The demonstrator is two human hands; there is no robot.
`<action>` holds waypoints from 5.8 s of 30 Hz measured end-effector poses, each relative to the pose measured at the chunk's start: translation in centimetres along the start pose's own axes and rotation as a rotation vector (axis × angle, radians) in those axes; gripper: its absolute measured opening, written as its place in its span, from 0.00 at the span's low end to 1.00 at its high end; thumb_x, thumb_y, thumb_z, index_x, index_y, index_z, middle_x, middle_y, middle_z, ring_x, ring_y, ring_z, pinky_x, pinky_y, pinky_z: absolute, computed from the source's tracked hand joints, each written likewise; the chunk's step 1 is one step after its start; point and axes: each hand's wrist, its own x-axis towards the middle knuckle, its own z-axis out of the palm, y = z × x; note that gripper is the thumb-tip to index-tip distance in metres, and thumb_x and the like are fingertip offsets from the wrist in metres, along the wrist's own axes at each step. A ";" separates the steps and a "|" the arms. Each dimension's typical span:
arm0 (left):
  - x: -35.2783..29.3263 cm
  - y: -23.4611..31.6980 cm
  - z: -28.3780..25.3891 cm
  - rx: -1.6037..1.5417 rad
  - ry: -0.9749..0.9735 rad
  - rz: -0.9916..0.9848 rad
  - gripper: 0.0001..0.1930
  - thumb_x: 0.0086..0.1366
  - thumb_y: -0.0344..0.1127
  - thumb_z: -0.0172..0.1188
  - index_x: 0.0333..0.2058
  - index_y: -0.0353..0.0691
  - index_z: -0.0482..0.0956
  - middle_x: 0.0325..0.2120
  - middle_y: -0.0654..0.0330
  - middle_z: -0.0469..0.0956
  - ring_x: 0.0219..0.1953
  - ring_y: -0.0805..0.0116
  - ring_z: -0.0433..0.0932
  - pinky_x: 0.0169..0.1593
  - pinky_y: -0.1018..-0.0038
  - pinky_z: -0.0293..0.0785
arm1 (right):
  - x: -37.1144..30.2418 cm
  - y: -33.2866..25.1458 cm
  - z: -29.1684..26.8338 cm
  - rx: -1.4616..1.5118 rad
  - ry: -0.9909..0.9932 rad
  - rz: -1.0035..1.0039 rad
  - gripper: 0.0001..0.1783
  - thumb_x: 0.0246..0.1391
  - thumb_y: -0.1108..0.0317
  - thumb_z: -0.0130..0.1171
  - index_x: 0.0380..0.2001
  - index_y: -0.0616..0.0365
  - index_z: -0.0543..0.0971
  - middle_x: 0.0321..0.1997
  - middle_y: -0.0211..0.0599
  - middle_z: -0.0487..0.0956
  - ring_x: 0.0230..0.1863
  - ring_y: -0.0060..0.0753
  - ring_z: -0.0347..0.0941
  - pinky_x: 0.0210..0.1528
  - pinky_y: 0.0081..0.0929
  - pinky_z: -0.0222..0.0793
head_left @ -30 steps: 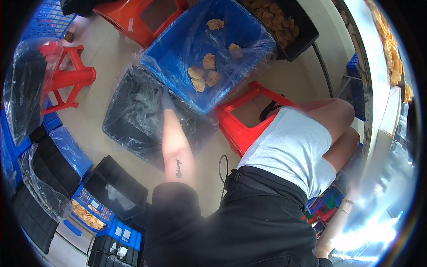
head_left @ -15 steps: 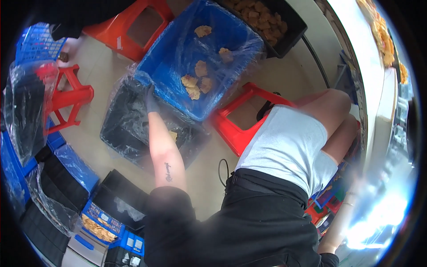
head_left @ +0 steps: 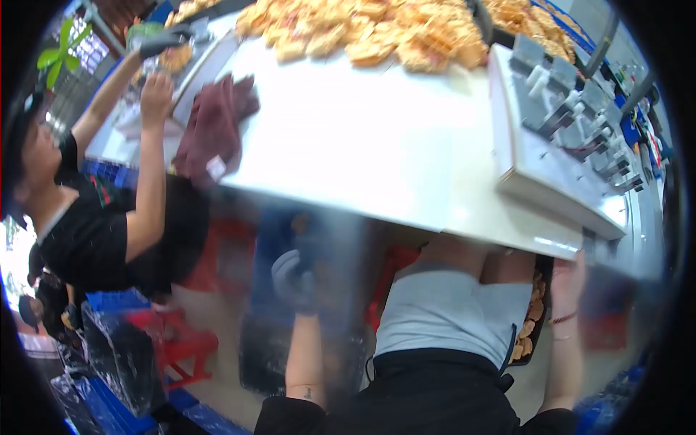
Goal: The person assembles and tests small yellow plastic toy components using a specialized electrical test jig.
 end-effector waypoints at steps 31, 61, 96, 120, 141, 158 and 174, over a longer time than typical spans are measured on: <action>44.4 -15.3 26.6 0.921 -0.891 0.308 0.22 0.63 0.58 0.54 0.54 0.62 0.78 0.64 0.58 0.65 0.68 0.52 0.59 0.66 0.68 0.60 | -3.4 1.9 1.5 -0.150 0.025 0.238 0.30 0.66 0.39 0.43 0.60 0.48 0.66 0.48 0.29 0.76 0.39 0.28 0.71 0.26 0.25 0.60; 11.2 13.2 16.4 0.514 -0.486 -0.064 0.40 0.44 0.50 0.73 0.57 0.45 0.74 0.65 0.42 0.57 0.63 0.35 0.59 0.65 0.50 0.58 | -6.0 -5.0 17.3 -0.731 -1.329 -0.205 0.14 0.57 0.70 0.58 0.45 0.65 0.77 0.39 0.43 0.80 0.40 0.41 0.78 0.45 0.32 0.73; 14.4 10.6 17.1 0.559 -0.453 0.089 0.30 0.40 0.48 0.77 0.45 0.53 0.80 0.45 0.50 0.70 0.49 0.47 0.70 0.54 0.56 0.69 | -2.7 -3.5 23.2 -0.888 -0.692 -0.735 0.34 0.49 0.76 0.59 0.61 0.62 0.64 0.56 0.42 0.65 0.52 0.37 0.65 0.52 0.32 0.67; 19.7 12.2 18.0 -0.677 -0.328 -0.781 0.25 0.59 0.42 0.63 0.53 0.40 0.70 0.40 0.54 0.76 0.38 0.58 0.79 0.43 0.61 0.77 | -1.0 -0.7 23.7 -0.522 -0.797 -0.755 0.25 0.38 0.73 0.62 0.44 0.63 0.70 0.36 0.37 0.69 0.34 0.31 0.65 0.40 0.26 0.64; 24.9 20.2 36.4 -1.082 -0.383 -0.346 0.23 0.64 0.54 0.52 0.44 0.39 0.73 0.37 0.59 0.76 0.41 0.65 0.77 0.50 0.65 0.74 | -1.0 -1.3 23.7 -0.516 -0.810 -0.752 0.24 0.36 0.72 0.63 0.43 0.59 0.73 0.33 0.35 0.70 0.27 0.28 0.63 0.30 0.24 0.62; 26.4 21.8 44.4 -1.025 -0.806 0.024 0.37 0.48 0.63 0.68 0.45 0.37 0.71 0.35 0.61 0.73 0.37 0.72 0.72 0.42 0.76 0.69 | -1.0 -1.8 23.9 -0.470 -0.847 -0.740 0.25 0.36 0.73 0.64 0.43 0.60 0.73 0.32 0.34 0.70 0.27 0.25 0.61 0.31 0.21 0.60; 24.8 19.8 40.3 -0.476 -1.142 0.615 0.16 0.65 0.38 0.45 0.29 0.36 0.80 0.32 0.54 0.77 0.45 0.53 0.73 0.62 0.58 0.61 | -0.8 -1.7 24.1 -0.475 -0.870 -0.754 0.29 0.38 0.73 0.64 0.48 0.60 0.73 0.34 0.34 0.72 0.28 0.26 0.63 0.32 0.22 0.63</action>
